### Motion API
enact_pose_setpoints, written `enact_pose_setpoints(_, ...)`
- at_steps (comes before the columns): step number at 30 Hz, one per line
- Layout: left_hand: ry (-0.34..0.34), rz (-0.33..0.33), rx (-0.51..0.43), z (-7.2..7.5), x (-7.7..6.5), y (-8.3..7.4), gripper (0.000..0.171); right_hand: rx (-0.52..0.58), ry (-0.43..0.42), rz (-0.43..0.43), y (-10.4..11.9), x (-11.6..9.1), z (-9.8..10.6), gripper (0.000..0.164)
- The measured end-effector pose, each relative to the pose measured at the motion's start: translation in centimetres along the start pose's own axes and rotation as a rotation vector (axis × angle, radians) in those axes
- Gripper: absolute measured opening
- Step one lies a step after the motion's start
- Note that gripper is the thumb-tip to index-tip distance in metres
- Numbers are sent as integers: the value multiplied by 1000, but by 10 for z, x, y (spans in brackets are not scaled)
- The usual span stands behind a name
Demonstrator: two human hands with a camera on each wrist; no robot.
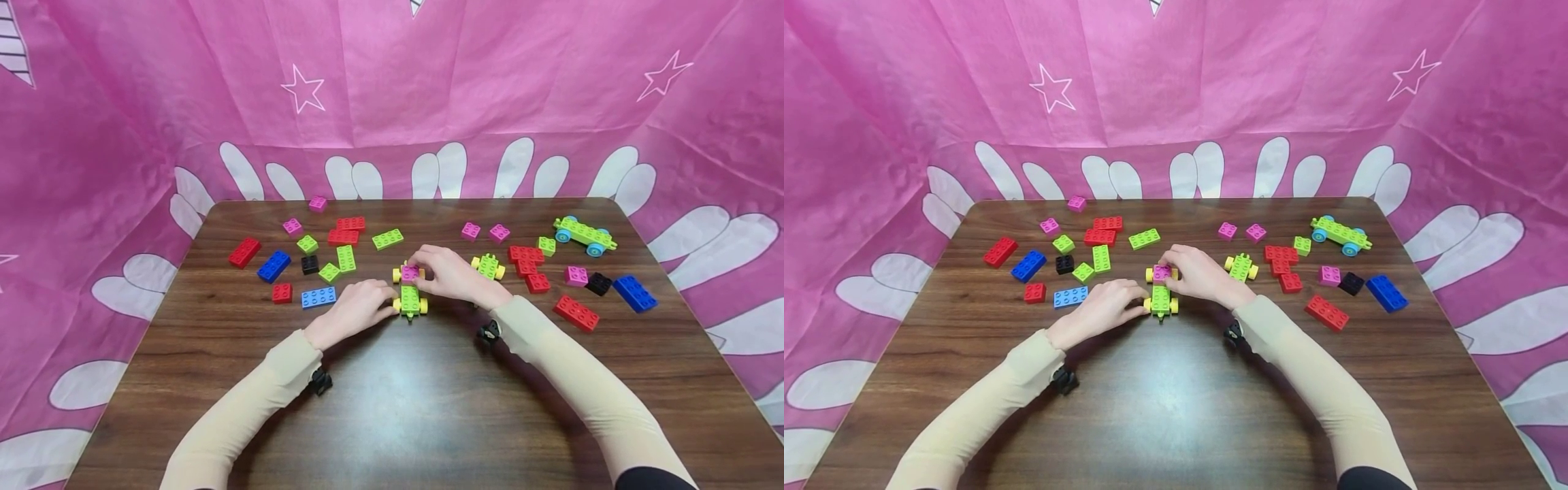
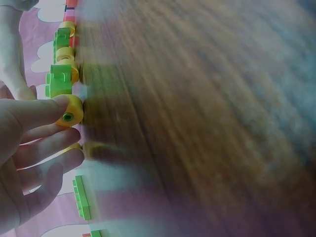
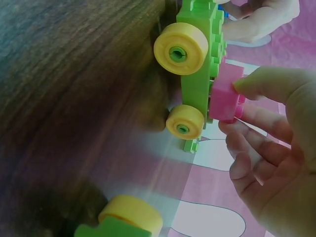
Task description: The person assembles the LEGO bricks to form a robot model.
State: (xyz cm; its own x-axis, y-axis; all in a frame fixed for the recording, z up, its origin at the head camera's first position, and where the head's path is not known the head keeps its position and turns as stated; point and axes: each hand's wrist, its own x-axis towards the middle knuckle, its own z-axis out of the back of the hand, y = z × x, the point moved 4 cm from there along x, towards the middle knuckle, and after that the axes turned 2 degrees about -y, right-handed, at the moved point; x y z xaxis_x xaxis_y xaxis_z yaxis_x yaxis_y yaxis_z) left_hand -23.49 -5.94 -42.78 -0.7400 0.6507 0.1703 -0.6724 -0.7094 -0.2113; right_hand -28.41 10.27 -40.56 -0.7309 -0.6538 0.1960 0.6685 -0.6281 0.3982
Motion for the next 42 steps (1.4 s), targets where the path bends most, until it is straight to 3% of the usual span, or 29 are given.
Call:
enact_pose_setpoints(22,-17,-14,34,1,0,-3,18,25,2,-19,-1,0,-3,20)
enact_pose_setpoints(29,-18,-13,56,1,0,-2,16,-6,-10,-42,3,-1,-4,22)
enact_pose_setpoints(42,-12,-12,46,1,0,-2,16,44,-18,-31,0,-4,-4,25)
